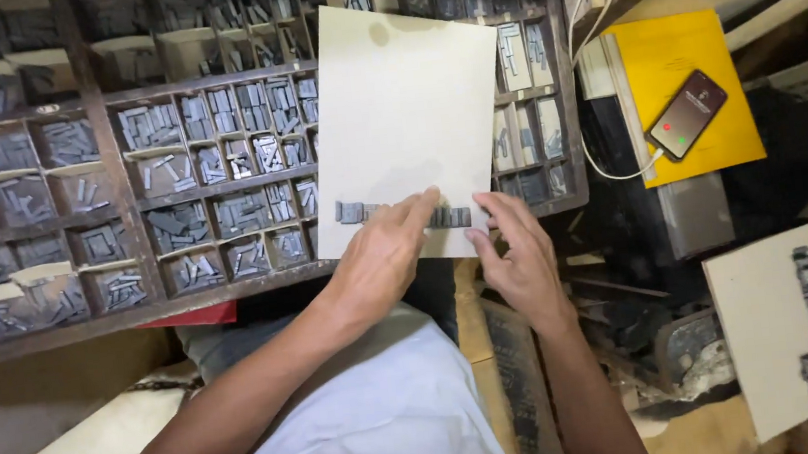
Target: Manually selecting and arranging metal type characters from a compartmentalized tray onto a layout board for printing.
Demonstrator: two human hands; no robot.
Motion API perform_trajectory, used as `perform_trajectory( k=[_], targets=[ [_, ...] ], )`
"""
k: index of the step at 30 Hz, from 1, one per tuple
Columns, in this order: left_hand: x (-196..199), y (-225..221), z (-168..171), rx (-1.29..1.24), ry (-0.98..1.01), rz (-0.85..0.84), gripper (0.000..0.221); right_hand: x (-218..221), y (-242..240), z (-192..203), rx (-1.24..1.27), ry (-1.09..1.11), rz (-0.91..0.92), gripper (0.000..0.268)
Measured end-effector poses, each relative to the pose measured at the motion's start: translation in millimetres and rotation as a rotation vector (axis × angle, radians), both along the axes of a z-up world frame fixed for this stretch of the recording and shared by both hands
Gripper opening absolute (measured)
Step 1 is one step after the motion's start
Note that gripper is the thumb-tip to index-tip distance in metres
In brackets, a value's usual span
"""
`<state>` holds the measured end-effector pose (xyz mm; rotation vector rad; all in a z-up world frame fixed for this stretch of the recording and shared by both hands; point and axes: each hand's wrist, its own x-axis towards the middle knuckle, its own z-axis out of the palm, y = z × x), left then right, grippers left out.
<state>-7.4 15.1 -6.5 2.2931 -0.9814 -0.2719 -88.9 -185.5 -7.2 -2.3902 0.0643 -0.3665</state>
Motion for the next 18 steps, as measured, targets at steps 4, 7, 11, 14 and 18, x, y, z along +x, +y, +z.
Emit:
perform_trajectory(
  k=[4,7,11,14,18],
  targets=[
    [1,-4,-17,0.04,0.007,-0.016,0.053,10,7,12,-0.049,0.022,0.093,0.041],
    [2,-4,-25,0.056,0.002,-0.046,0.054,12,5,4,-0.079,-0.015,0.166,0.036],
    [-7,4,3,0.021,-0.059,-0.118,0.044,-2,7,8,-0.122,0.011,0.214,0.03],
    [-4,5,20,0.002,-0.074,-0.169,0.05,-11,9,8,-0.143,0.038,0.236,0.048],
    [-12,-5,-14,0.012,-0.213,-0.155,0.047,-16,7,-8,-0.279,-0.013,0.239,0.044]
  ],
)
